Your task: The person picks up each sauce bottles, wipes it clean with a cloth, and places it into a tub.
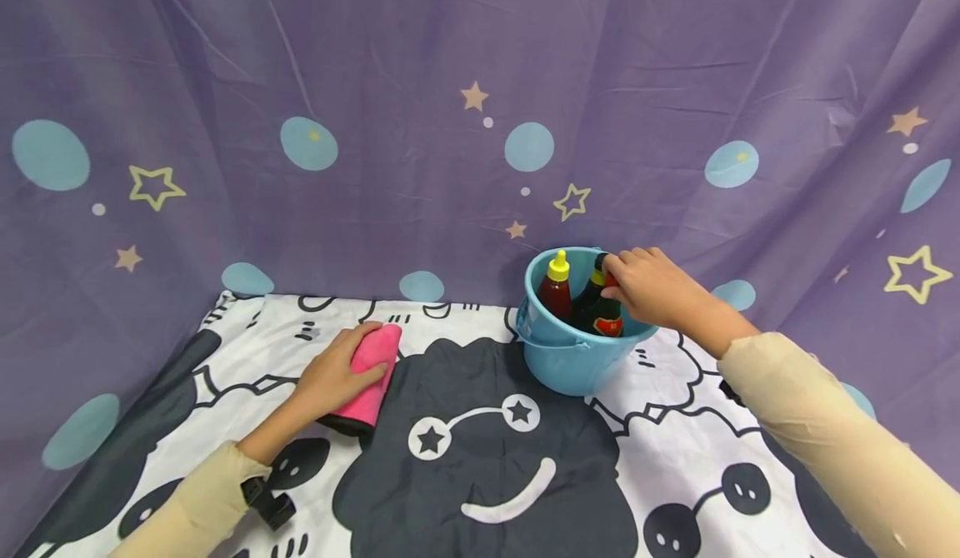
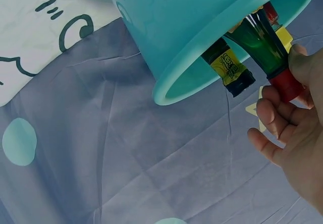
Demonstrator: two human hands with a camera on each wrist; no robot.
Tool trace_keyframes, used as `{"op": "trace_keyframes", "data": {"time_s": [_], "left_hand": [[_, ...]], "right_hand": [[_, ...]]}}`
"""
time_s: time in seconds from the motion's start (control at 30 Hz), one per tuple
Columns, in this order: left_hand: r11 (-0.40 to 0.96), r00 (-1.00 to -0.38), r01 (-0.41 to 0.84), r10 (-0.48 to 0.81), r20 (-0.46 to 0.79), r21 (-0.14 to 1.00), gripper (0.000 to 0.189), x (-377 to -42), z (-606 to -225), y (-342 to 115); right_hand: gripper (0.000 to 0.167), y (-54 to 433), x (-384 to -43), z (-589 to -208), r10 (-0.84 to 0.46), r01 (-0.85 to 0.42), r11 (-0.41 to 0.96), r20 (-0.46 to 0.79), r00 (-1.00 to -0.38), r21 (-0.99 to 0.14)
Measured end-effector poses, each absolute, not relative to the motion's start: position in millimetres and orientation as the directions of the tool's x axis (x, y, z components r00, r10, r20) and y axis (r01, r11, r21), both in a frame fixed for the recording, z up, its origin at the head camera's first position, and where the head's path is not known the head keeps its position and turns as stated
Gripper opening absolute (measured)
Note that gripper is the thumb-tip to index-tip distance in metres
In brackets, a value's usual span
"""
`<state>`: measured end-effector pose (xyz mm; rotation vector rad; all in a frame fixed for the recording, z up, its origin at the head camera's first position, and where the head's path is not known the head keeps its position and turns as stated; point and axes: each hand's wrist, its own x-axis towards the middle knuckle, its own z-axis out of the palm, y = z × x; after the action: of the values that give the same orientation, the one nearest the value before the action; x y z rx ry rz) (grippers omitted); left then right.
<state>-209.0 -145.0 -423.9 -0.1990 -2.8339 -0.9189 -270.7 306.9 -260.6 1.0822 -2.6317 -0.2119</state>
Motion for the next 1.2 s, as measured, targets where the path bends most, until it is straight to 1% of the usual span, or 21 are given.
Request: {"op": "trace_keyframes", "data": {"time_s": [0.27, 0.43, 0.7, 0.87, 1.1, 1.2], "left_hand": [[0.823, -0.972, 0.179, 0.063, 0.227, 0.539, 0.067, -215.2, -413.2, -152.5], [0.853, -0.966, 0.181, 0.059, 0.254, 0.489, 0.066, -223.8, -409.9, -162.1], [0.9, -0.982, 0.121, 0.048, 0.181, 0.419, 0.068, -236.8, -415.1, -178.5], [0.913, -0.988, 0.102, 0.048, 0.145, 0.395, 0.068, -240.1, -421.6, -188.0], [0.909, -0.992, 0.087, 0.043, 0.117, 0.408, 0.068, -240.4, -428.4, -192.8], [0.908, -0.993, 0.086, 0.043, 0.113, 0.41, 0.068, -240.0, -429.9, -193.4]], "right_hand": [[0.018, 304.4, -266.2, -255.6, -0.686, -0.641, 0.725, 0.183, -0.704, 0.252], [0.018, 302.5, -265.6, -253.4, -0.667, -0.625, 0.741, 0.168, -0.725, 0.245], [0.019, 301.1, -263.3, -250.9, -0.645, -0.606, 0.759, 0.148, -0.749, 0.238], [0.025, 299.5, -260.9, -247.6, -0.636, -0.6, 0.768, 0.153, -0.757, 0.225], [0.038, 297.8, -258.6, -245.2, -0.622, -0.579, 0.778, 0.175, -0.763, 0.243], [0.042, 296.8, -258.0, -244.0, -0.607, -0.561, 0.789, 0.176, -0.775, 0.251]]}}
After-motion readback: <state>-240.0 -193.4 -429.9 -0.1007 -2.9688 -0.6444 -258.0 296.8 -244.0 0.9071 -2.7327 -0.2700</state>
